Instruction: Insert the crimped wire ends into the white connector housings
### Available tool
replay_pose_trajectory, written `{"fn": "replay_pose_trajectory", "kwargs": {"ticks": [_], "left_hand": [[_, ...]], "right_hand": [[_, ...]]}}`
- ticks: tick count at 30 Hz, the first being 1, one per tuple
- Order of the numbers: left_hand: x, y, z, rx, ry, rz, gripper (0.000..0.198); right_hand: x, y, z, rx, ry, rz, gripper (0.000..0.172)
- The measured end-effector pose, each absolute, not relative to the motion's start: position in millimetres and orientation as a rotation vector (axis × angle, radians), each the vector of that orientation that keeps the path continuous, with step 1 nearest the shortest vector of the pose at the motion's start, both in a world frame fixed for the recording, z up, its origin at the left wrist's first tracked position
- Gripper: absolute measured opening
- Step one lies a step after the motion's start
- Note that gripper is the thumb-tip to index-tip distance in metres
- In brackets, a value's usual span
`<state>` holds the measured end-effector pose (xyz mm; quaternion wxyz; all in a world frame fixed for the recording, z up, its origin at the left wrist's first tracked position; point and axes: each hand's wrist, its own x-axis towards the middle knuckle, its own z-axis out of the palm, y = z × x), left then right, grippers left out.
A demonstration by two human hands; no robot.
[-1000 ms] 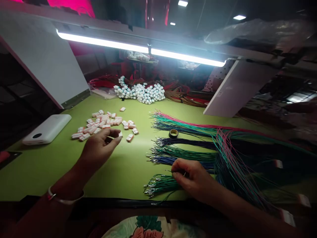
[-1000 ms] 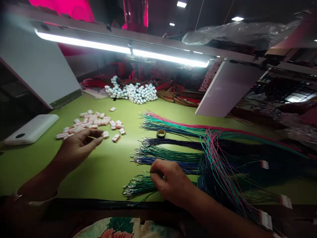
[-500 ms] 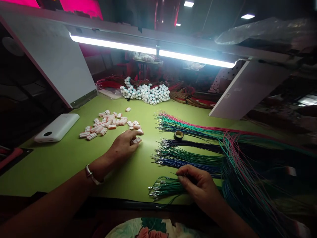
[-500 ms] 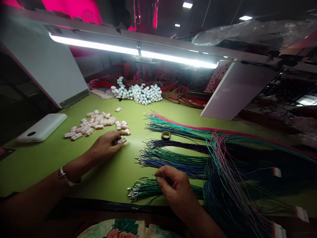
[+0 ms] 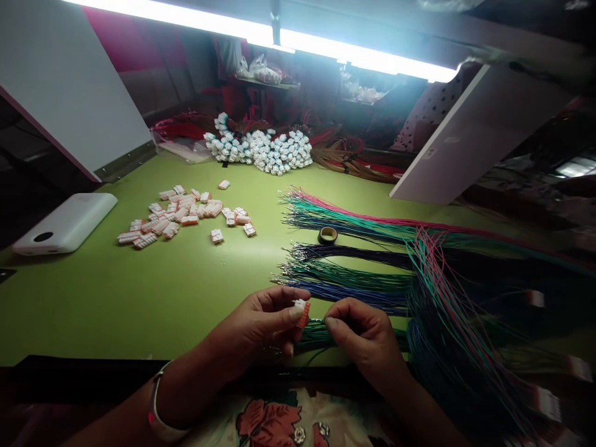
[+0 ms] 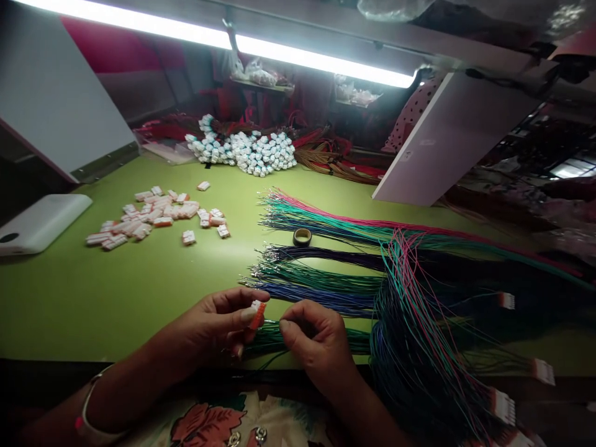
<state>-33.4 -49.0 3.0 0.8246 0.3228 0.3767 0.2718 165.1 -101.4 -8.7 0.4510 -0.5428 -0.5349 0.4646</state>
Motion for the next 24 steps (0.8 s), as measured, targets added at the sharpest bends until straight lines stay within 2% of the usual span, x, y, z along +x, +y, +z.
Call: {"fn": "replay_pose_trajectory", "kwargs": {"ticks": [3,9,14,18,24], "left_hand": [[-30,-50,0,0.664,0.813,0.573,0.028],[-29,-51,3,0.609,0.812,0.559,0.032],[-31,-51,3,0.58,0.803,0.538,0.03],[-33,-51,0,0.594,0.763,0.536,0.026],[-31,-52,3,0.604,0.743,0.55,0.025]], "right_hand": [[164,-103,-10,-1.33,-1.354,1.093,0.016],[164,-108,-6,-1.226,-1.667,0.747,0.007],[161,-110,-5,-1.155,-1.845,0.592,0.01],[158,-111,-1,-1.205,-1.845,0.585,0.013],[158,-110,9,-1.292,-1.735,0.797,0.018]]}}
